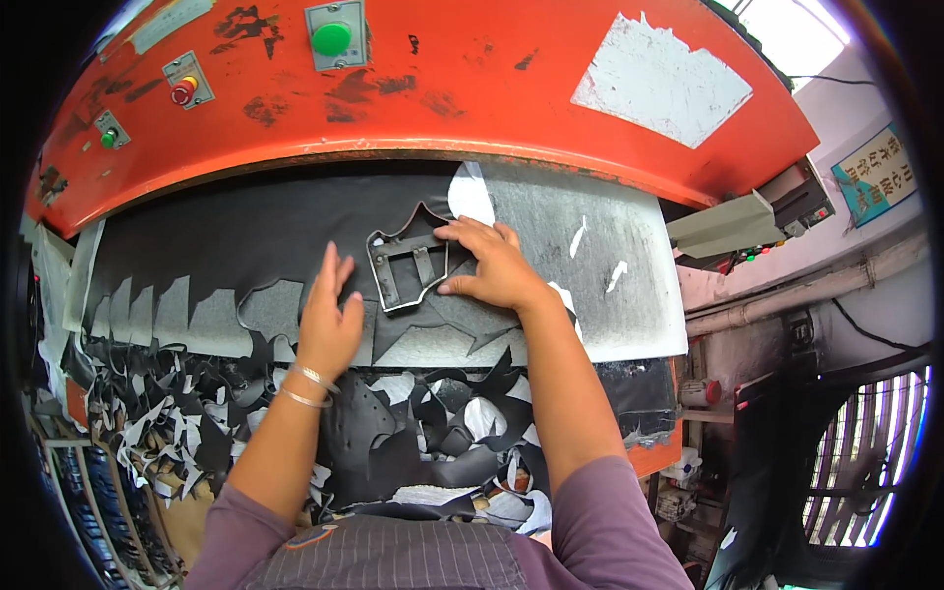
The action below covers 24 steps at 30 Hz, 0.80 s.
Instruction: Using a hydraulic press and metal die to cut out shoe upper components from a sheet of black material.
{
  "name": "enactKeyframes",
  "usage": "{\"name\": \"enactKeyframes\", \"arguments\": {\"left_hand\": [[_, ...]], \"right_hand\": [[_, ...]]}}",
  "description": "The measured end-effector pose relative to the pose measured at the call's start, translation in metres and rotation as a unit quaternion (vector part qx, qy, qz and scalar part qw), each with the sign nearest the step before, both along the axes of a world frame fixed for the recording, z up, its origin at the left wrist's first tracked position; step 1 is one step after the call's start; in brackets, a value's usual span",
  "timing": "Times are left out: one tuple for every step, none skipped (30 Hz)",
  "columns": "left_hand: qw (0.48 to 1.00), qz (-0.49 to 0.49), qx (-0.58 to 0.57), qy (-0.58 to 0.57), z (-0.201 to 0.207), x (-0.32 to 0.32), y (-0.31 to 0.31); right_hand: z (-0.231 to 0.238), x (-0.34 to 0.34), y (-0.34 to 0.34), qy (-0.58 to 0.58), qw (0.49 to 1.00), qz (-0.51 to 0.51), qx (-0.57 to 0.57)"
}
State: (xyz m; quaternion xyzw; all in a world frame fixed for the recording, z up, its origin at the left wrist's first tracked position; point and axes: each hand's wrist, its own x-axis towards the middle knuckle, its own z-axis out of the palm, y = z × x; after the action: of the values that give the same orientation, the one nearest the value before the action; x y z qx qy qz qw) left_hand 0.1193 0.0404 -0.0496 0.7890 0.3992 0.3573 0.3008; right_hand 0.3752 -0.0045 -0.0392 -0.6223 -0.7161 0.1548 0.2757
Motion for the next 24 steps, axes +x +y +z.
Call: {"name": "enactKeyframes", "arguments": {"left_hand": [[1.000,0.002,0.017,0.018,-0.004,0.002,0.013],[1.000,0.002,0.018,0.021,-0.009,0.002,0.023],[0.997,-0.013,0.040,0.066,-0.014,0.002,0.031],[0.992,-0.034,0.059,0.109,-0.015,0.006,0.034],[0.991,-0.038,0.058,0.111,-0.016,0.007,0.035],[0.990,-0.035,0.062,0.122,-0.017,0.007,0.034],[0.988,-0.035,0.066,0.132,-0.016,0.008,0.034],[0.988,-0.041,0.066,0.134,-0.015,0.009,0.033],[0.990,-0.035,0.061,0.125,-0.015,0.009,0.033],[0.991,-0.026,0.057,0.117,-0.014,0.009,0.032],[0.991,-0.029,0.056,0.120,-0.012,0.008,0.032],[0.991,-0.021,0.062,0.117,-0.010,0.008,0.033],[0.991,-0.013,0.068,0.115,-0.010,0.007,0.034],[0.991,-0.011,0.076,0.106,-0.010,0.004,0.035],[0.991,-0.013,0.076,0.108,-0.013,0.001,0.037],[0.996,-0.009,0.051,0.070,-0.015,-0.001,0.040],[0.999,-0.005,0.025,0.032,-0.017,-0.003,0.041],[1.000,0.004,0.013,0.025,-0.018,-0.006,0.042],[1.000,0.000,0.011,0.028,-0.016,-0.005,0.041],[1.000,0.005,-0.020,0.001,-0.014,-0.005,0.040],[0.998,0.010,-0.050,-0.025,-0.013,-0.003,0.039],[0.997,0.005,-0.059,-0.046,-0.011,-0.004,0.038],[0.997,0.004,-0.059,-0.041,-0.011,-0.005,0.038],[0.996,0.009,-0.073,-0.060,-0.010,-0.005,0.038]], "right_hand": [[-0.001,-0.001,0.004,0.003,1.000,0.002,0.006],[-0.002,-0.003,0.007,0.003,1.000,0.006,0.012],[-0.002,-0.005,0.009,0.006,1.000,0.006,0.013],[-0.003,-0.003,0.009,0.010,1.000,0.002,0.012],[-0.004,-0.001,0.008,0.014,1.000,0.000,0.012],[-0.005,0.001,0.010,0.017,1.000,-0.004,0.012],[-0.005,0.003,0.010,0.015,1.000,0.001,0.018],[-0.005,0.005,0.011,0.014,1.000,0.007,0.024],[-0.006,0.005,0.010,0.016,1.000,0.001,0.023],[-0.005,0.003,0.009,0.004,1.000,0.003,0.029],[-0.005,0.001,0.009,-0.009,0.999,0.005,0.034],[-0.007,0.000,0.010,-0.012,0.999,-0.001,0.048],[-0.009,-0.003,0.011,-0.010,0.999,-0.003,0.047],[-0.009,-0.005,0.012,-0.010,0.998,0.001,0.063],[-0.010,-0.008,0.013,-0.011,0.997,0.005,0.078],[-0.011,-0.011,0.014,-0.019,0.995,0.003,0.102],[-0.011,-0.013,0.015,-0.016,0.995,0.000,0.100],[-0.012,-0.014,0.016,-0.017,0.994,0.004,0.108],[-0.013,-0.014,0.016,-0.018,0.993,0.006,0.116],[-0.013,-0.014,0.017,-0.015,0.992,0.006,0.122],[-0.012,-0.013,0.016,-0.012,0.993,0.002,0.120],[-0.012,-0.014,0.016,-0.020,0.992,0.008,0.126],[-0.012,-0.014,0.016,-0.028,0.991,0.014,0.131],[-0.011,-0.014,0.016,-0.023,0.991,0.013,0.131]]}}
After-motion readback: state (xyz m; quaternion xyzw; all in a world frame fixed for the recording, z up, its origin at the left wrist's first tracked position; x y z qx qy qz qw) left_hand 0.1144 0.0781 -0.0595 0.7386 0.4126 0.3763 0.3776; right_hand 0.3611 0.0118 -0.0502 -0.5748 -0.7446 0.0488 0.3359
